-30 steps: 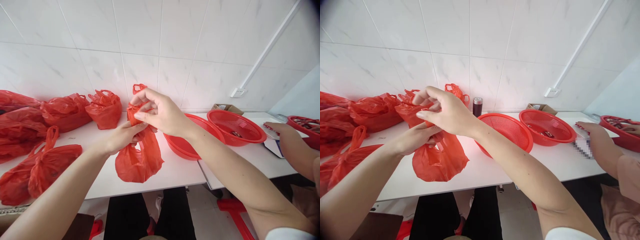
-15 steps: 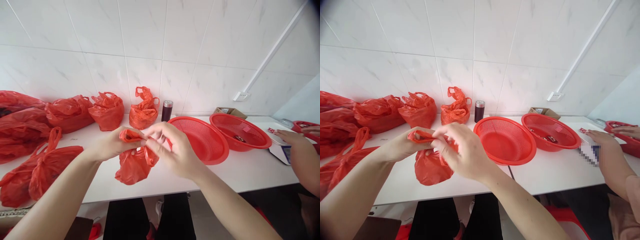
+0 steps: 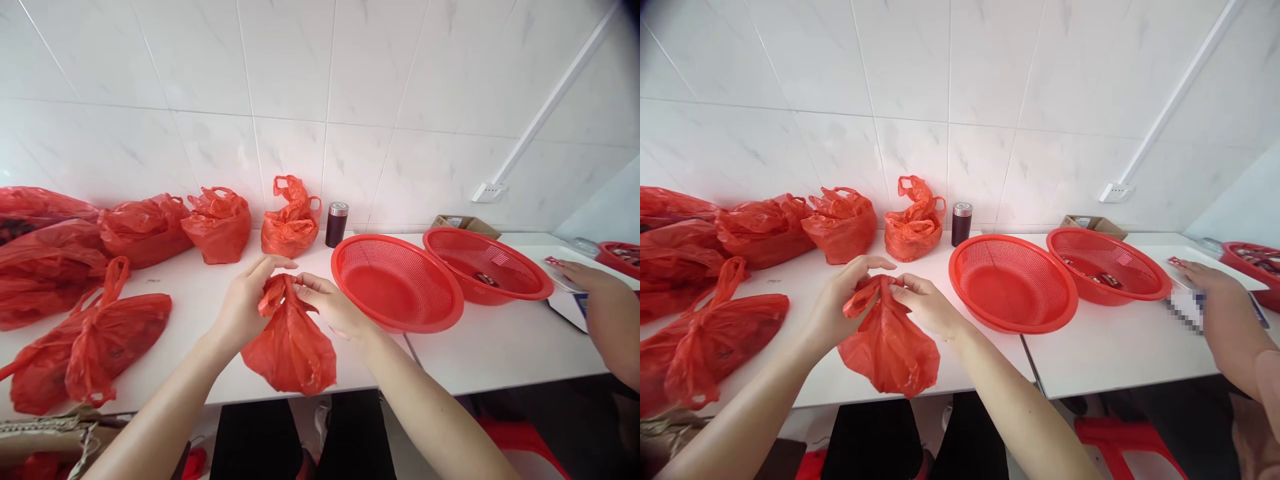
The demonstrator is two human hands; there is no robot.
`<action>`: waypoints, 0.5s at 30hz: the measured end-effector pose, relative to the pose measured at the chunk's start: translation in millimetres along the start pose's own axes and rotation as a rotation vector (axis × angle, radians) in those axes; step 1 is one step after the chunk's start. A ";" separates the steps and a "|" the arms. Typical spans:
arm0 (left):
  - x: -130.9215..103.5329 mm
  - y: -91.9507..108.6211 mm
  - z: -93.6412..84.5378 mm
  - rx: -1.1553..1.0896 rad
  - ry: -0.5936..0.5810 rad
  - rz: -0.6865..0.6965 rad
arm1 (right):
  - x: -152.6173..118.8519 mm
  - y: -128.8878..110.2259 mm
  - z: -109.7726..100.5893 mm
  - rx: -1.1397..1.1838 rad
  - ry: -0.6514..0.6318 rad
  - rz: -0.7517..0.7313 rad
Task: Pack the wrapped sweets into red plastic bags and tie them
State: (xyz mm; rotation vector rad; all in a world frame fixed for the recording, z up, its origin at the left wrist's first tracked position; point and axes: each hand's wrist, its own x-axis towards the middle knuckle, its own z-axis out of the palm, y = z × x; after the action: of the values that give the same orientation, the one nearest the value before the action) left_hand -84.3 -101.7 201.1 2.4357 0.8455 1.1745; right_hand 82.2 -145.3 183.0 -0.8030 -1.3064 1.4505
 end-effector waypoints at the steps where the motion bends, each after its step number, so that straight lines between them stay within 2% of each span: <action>1: -2.5 0.7 -1.5 -0.035 -0.044 0.004 | -2.9 -1.6 2.2 -0.034 0.014 -0.023; 4: -11.3 0.2 -8.2 -0.145 -0.200 -0.046 | -12.9 -4.4 9.9 -0.214 0.084 -0.118; 6: -20.9 -5.6 -15.2 -0.147 -0.221 -0.140 | -21.5 -3.1 12.7 -0.286 0.161 -0.152; 7: -27.4 -10.6 -19.7 -0.118 -0.182 -0.198 | -26.5 -1.2 12.2 -0.285 0.203 -0.157; 10: -53.0 -31.6 -34.9 0.002 0.047 -0.372 | -42.8 7.8 3.5 -0.206 0.344 -0.151; 12: -71.1 -45.4 -40.4 0.055 0.143 -0.464 | -51.1 15.6 -4.7 -0.187 0.431 -0.133; 15: -89.3 -56.6 -29.1 -0.057 0.207 -0.529 | -51.9 29.6 -10.7 -0.222 0.530 -0.145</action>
State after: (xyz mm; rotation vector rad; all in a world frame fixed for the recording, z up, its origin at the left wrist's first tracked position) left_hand -172.2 -113.1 136.6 1.8863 1.3868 1.2207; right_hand 100.5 -189.0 145.1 -1.1232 -1.0942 0.9007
